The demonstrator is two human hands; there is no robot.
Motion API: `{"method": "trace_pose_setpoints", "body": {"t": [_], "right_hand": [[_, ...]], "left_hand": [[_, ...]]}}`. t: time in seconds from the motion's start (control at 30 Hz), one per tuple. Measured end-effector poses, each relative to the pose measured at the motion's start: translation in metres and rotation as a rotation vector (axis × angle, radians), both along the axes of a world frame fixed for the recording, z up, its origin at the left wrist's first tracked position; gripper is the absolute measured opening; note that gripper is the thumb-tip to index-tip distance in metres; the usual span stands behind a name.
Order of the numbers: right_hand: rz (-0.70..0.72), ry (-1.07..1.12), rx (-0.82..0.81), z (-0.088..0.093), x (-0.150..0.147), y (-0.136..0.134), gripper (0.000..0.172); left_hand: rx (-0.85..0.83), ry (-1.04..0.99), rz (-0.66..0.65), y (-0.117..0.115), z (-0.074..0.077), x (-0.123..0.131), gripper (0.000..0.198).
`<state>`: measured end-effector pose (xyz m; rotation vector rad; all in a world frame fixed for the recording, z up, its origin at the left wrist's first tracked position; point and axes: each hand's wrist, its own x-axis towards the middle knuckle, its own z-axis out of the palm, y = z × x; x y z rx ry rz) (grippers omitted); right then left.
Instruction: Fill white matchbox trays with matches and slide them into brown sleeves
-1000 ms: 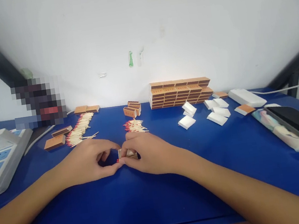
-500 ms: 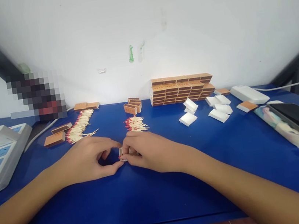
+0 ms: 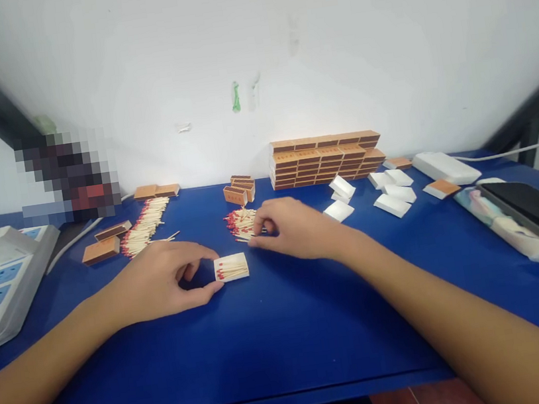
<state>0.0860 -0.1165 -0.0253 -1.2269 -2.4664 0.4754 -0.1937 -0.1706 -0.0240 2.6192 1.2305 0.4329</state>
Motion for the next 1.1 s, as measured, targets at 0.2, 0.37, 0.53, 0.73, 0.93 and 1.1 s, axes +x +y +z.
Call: {"method": "trace_pose_setpoints", "body": {"t": [0.2, 0.37, 0.53, 0.73, 0.93, 1.1], "right_hand": [[-0.014, -0.044, -0.033, -0.013, -0.013, -0.004, 0.022], [-0.019, -0.128, -0.029, -0.007, 0.0, -0.003, 0.023], [-0.023, -0.167, -0.089, -0.003, 0.005, -0.004, 0.025], [0.012, -0.15, -0.047, -0.001, -0.003, -0.011, 0.023], [0.028, -0.107, 0.04, -0.004, -0.011, -0.012, 0.016], [0.029, -0.094, 0.031, -0.009, -0.013, -0.01, 0.015]], "left_hand": [[0.02, -0.002, 0.012, 0.002, 0.002, -0.002, 0.027], [0.01, 0.021, 0.017, 0.004, 0.001, -0.002, 0.028], [0.01, 0.023, 0.032, 0.004, 0.003, -0.002, 0.029], [0.016, 0.044, 0.021, 0.005, 0.003, -0.002, 0.031], [0.032, 0.047, 0.017, 0.005, 0.003, -0.003, 0.03], [0.024, 0.053, 0.021, 0.006, 0.004, -0.003, 0.03]]}}
